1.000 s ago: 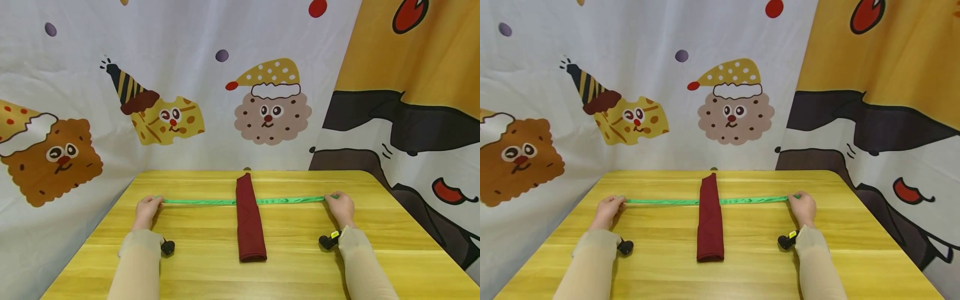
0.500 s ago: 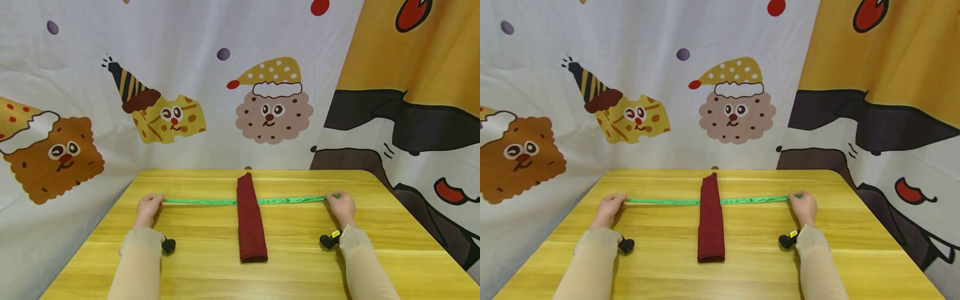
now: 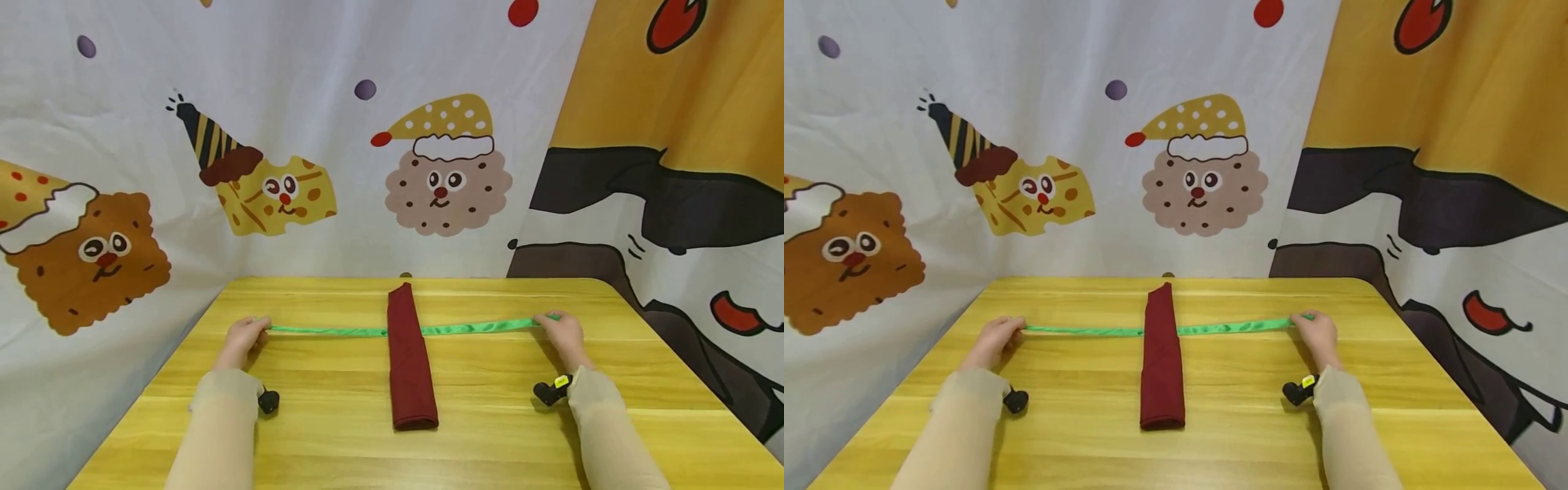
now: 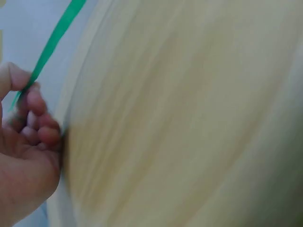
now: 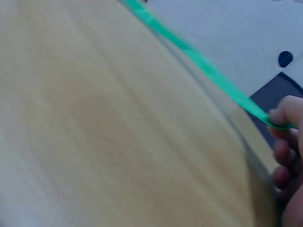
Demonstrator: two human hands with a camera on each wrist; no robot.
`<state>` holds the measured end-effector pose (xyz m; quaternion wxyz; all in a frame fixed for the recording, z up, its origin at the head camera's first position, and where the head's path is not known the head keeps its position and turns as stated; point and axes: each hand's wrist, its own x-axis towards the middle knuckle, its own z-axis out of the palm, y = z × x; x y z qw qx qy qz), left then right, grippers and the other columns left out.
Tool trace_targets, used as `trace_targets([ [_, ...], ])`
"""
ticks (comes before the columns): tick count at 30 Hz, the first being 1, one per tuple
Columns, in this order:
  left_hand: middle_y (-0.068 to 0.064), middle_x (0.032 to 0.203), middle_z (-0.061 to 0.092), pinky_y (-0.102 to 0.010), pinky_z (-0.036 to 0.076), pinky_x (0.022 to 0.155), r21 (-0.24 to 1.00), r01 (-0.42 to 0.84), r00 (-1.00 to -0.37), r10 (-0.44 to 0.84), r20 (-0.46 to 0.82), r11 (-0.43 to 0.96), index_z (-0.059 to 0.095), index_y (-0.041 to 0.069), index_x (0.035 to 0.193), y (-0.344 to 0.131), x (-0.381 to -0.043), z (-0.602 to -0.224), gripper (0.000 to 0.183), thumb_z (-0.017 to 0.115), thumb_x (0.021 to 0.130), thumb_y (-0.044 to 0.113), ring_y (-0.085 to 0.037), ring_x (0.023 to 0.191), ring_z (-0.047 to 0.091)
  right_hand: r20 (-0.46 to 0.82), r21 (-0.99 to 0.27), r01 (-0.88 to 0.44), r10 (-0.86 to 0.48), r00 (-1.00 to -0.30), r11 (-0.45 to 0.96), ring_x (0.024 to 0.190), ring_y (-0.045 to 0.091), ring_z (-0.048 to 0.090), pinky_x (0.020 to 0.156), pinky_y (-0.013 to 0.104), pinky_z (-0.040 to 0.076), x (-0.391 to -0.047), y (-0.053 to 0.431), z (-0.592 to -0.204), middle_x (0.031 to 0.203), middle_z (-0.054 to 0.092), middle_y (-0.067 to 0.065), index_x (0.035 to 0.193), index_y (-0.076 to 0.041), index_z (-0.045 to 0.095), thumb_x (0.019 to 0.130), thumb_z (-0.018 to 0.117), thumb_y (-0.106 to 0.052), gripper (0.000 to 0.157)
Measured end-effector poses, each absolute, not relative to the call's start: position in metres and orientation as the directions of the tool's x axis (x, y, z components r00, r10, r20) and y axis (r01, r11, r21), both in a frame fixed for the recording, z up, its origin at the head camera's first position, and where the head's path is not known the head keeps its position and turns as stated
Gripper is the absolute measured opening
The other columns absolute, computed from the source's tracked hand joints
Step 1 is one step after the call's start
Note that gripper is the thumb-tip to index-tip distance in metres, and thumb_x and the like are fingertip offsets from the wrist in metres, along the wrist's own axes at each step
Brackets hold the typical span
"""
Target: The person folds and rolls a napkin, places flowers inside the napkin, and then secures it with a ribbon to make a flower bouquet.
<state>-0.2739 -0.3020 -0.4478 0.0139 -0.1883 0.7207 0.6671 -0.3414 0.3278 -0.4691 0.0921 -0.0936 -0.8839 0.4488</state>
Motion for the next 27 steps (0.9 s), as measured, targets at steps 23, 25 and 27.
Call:
trace_targets([
  [23, -0.002, 0.106, 0.060, -0.028, 0.048, 0.070, 0.906, -0.213, -0.975, -0.027, -0.218, 0.365, 0.053, 0.003, 0.123, -0.296, -0.282, -0.370, 0.040, 0.056, 0.098, 0.034, -0.011, 0.086, 0.060, 0.023, -0.813, -0.094, -0.131, -0.991, 0.574, 0.064, 0.017, 0.046, 0.061, 0.029, 0.039, -0.352, 0.311, -0.370, 0.089, 0.066, 0.006, 0.118, 0.006, 0.066, 0.096, 0.058, -0.018, 0.033],
  [25, -0.004, 0.107, 0.060, -0.026, 0.048, 0.068, 0.910, -0.192, -0.980, -0.016, -0.200, 0.367, 0.054, 0.003, 0.121, -0.290, -0.283, -0.363, 0.038, 0.056, 0.098, 0.033, -0.009, 0.083, 0.061, 0.035, -0.821, -0.116, -0.154, -0.987, 0.558, 0.064, 0.017, 0.045, 0.060, 0.028, 0.038, -0.352, 0.301, -0.362, 0.087, 0.064, 0.007, 0.121, 0.005, 0.064, 0.095, 0.056, -0.014, 0.033],
  [27, -0.004, 0.105, 0.061, -0.025, 0.049, 0.066, 0.911, -0.171, -0.983, -0.009, -0.181, 0.375, 0.056, 0.003, 0.119, -0.283, -0.284, -0.358, 0.037, 0.056, 0.098, 0.033, -0.008, 0.080, 0.061, 0.044, -0.829, -0.135, -0.179, -0.983, 0.543, 0.065, 0.018, 0.045, 0.061, 0.028, 0.038, -0.353, 0.290, -0.356, 0.084, 0.060, 0.005, 0.124, 0.005, 0.062, 0.095, 0.054, -0.012, 0.035],
])
